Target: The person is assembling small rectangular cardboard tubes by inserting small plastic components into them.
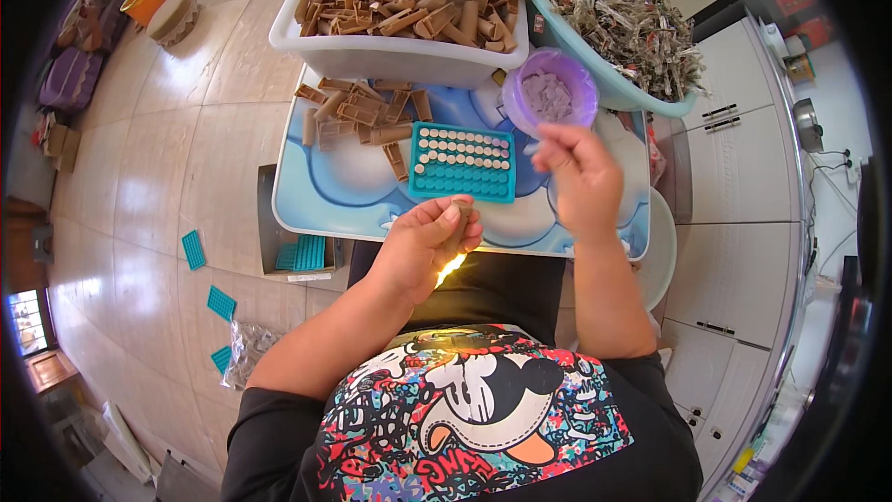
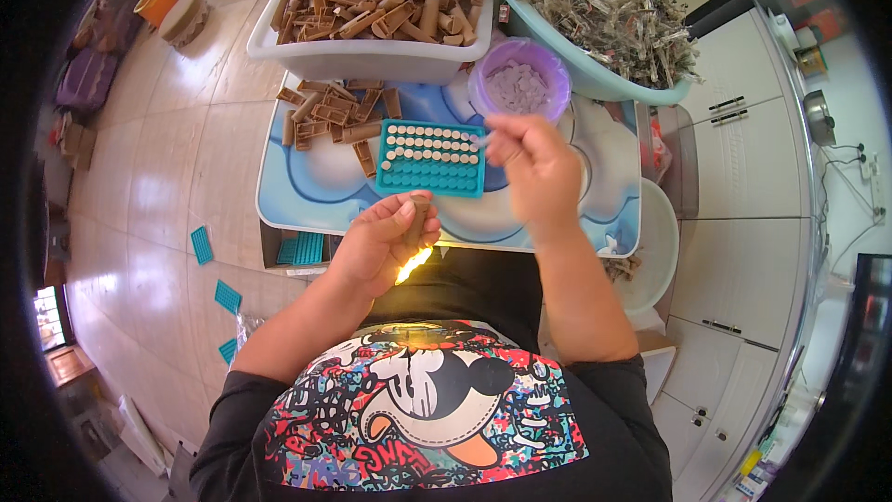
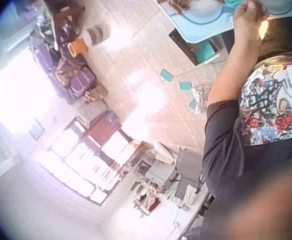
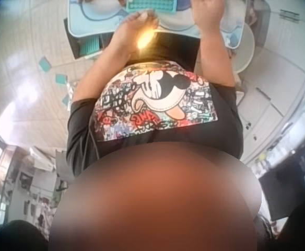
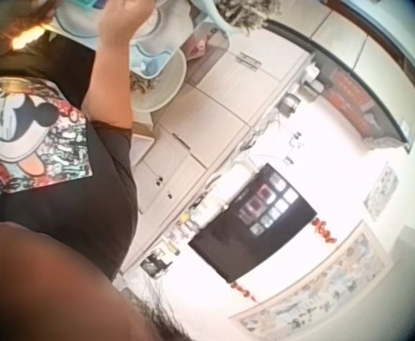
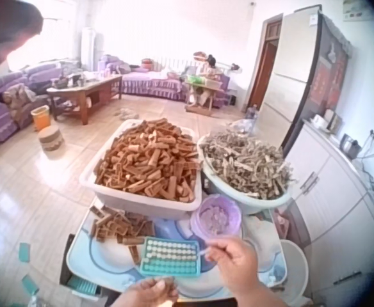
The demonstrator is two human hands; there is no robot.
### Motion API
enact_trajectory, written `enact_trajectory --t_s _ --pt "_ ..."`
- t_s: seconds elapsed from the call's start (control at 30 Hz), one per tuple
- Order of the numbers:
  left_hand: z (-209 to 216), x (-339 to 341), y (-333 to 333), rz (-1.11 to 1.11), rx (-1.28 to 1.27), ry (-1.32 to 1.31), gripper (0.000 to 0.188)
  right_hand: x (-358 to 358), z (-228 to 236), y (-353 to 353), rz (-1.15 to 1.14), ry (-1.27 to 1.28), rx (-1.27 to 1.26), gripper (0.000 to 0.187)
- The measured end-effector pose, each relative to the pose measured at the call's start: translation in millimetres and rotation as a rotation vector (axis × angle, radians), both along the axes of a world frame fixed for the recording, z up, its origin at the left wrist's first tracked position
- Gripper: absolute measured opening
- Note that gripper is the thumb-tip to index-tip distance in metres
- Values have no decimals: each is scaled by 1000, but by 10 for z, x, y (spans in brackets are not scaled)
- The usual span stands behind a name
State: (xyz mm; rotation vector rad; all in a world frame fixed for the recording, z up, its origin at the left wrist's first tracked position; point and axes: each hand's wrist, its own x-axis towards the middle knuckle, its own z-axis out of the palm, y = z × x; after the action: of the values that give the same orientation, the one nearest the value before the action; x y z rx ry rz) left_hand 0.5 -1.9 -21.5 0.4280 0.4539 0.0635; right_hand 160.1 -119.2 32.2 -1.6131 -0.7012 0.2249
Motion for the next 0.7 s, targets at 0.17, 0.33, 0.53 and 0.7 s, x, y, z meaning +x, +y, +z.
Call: enact_trajectory --t_s 0.17,0.33,0.53,0.7 --pt "129 2 16 2 -30 -10 28 -372 -237 -56 150 -117 -94 12" --pt "134 -9 -1 -12 34 16 29 -425 -334 -91 149 36 -188 8" --pt "103 -9 -19 -48 69 86 27 -459 -253 -120 230 -216 -320 10" --pt "93 -18 -37 -81 55 110 26 -467 -237 -136 243 -431 -357 10"
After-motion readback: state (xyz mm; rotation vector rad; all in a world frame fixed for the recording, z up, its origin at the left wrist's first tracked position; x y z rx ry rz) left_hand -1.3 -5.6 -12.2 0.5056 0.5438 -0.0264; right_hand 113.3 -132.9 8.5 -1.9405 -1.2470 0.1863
